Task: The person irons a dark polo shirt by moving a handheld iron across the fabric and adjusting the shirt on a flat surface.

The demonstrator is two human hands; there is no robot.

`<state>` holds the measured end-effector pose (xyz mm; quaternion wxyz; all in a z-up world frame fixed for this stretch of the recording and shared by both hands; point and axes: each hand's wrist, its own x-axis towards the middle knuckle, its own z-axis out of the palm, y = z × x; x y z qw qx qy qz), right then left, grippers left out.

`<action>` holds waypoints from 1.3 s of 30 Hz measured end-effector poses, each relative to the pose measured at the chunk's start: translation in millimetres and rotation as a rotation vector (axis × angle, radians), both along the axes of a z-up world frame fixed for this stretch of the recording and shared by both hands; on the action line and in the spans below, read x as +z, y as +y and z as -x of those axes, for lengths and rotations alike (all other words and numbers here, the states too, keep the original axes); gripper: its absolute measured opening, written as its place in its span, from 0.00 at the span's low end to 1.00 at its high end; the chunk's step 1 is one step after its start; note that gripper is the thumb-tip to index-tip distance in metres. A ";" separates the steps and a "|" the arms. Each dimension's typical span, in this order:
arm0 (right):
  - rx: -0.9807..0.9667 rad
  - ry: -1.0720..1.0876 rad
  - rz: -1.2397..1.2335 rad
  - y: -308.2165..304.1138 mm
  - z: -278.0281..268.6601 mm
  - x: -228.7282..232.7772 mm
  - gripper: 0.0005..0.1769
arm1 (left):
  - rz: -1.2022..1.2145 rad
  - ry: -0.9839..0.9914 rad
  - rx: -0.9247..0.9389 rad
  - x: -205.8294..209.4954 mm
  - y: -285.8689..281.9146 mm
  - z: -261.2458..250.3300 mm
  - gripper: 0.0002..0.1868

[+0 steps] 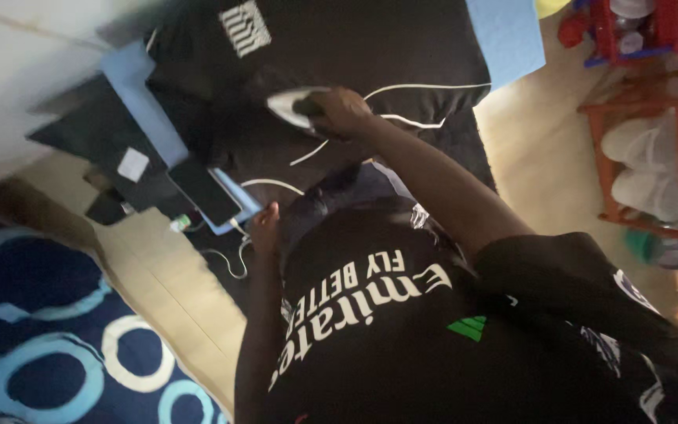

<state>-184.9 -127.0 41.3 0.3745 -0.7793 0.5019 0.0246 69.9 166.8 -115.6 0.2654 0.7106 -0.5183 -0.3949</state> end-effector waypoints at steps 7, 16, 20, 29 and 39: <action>-0.188 0.156 -0.051 -24.9 88.5 -18.7 0.21 | -0.309 0.270 0.439 30.9 -7.0 13.5 0.30; -0.511 0.299 -0.032 -36.6 243.8 -21.8 0.19 | -0.203 -0.046 0.540 77.3 -27.9 43.6 0.22; -0.525 0.253 -0.005 -31.1 298.8 -14.0 0.20 | -0.447 -0.215 0.352 87.9 -38.9 51.2 0.30; -0.670 0.060 -0.038 -139.3 399.7 13.0 0.20 | -0.292 -0.729 0.391 96.3 -47.7 102.2 0.28; -0.981 -1.206 0.143 -240.0 400.7 -122.7 0.09 | -0.209 -0.949 0.507 94.8 -43.9 149.4 0.30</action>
